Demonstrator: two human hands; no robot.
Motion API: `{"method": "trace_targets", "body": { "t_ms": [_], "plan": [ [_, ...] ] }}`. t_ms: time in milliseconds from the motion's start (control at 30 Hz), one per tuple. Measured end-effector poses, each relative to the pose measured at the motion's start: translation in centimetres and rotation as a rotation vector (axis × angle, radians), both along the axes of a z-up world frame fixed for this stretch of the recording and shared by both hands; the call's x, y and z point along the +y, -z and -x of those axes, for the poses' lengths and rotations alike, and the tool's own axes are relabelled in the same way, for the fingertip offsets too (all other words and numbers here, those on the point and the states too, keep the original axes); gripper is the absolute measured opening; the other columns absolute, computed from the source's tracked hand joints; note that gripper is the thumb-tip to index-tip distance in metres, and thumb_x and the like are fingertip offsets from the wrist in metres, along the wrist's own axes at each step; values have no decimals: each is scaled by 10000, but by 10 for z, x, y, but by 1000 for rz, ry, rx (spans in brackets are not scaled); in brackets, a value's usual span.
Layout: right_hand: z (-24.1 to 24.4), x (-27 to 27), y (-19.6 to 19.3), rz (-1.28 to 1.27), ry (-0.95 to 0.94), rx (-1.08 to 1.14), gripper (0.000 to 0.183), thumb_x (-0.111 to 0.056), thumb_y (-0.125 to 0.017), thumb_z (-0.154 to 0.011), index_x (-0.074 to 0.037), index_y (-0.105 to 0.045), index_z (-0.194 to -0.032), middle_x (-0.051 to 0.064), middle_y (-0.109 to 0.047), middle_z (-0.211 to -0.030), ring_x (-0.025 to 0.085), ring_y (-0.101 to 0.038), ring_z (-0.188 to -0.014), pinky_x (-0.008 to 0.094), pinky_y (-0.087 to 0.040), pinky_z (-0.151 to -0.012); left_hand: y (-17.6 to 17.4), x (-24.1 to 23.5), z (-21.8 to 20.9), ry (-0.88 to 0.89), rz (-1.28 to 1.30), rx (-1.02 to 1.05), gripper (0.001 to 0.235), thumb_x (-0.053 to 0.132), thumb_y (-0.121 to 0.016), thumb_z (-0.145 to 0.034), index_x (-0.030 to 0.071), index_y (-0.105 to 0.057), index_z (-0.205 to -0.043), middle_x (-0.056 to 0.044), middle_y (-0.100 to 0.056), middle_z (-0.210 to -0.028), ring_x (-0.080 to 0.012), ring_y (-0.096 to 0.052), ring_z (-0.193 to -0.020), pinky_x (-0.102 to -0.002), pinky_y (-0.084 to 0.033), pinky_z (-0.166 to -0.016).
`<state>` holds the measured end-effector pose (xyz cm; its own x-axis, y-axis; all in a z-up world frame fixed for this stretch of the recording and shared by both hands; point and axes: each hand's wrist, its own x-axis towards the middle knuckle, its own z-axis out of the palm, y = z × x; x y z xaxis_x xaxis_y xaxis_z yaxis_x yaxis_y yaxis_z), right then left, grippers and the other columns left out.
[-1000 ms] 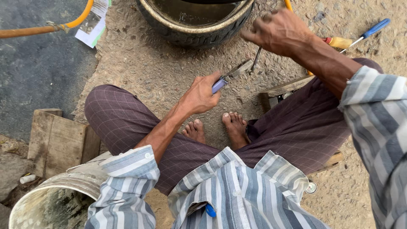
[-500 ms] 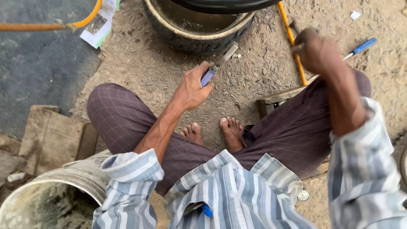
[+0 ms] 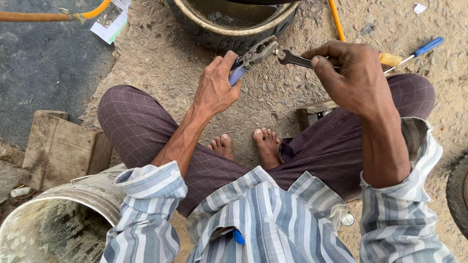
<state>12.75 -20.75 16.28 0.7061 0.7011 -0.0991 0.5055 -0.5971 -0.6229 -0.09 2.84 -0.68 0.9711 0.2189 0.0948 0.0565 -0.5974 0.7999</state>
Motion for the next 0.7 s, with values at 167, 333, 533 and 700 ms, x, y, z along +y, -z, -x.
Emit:
{"method": "trace_targets", "body": {
  "t_ms": [167, 333, 533, 700],
  "plan": [
    [-5, 8, 9, 65, -16, -80, 233, -102, -607, -1029, -18, -764, -1179, 45, -582, -594, 119, -443, -454, 316, -308, -420, 4, 0, -1, 1, -43, -23, 421, 106, -742, -911, 62, -566, -1291, -98, -540, -896, -162, -626, -731, -305, -542, -551],
    [-6, 13, 8, 102, 4, -68, 226, -110, -621, -1019, -24, -766, -1170, 54, -594, -584, 121, -469, -452, 321, -325, -421, 6, 0, -1, 13, -86, -64, 454, 102, -754, -891, 42, -563, -1298, -111, -536, -892, -181, -622, -749, -318, -534, -554],
    [-7, 17, 13, 89, -22, -108, 218, -98, -623, -1019, -17, -773, -1155, 67, -621, -614, 114, -501, -465, 321, -380, -433, 7, 0, 1, 2, -102, -45, 453, 95, -750, -898, 47, -552, -1303, -117, -536, -907, -201, -627, -773, -357, -544, -592],
    [1, 26, 15, 176, 44, -37, 252, -147, -570, -1041, -51, -752, -1187, 63, -662, -658, 142, -521, -438, 346, -432, -403, 8, 1, 0, -26, -193, -85, 454, 142, -779, -866, 66, -553, -1252, -121, -532, -924, -238, -631, -836, -468, -551, -741]
  ]
}}
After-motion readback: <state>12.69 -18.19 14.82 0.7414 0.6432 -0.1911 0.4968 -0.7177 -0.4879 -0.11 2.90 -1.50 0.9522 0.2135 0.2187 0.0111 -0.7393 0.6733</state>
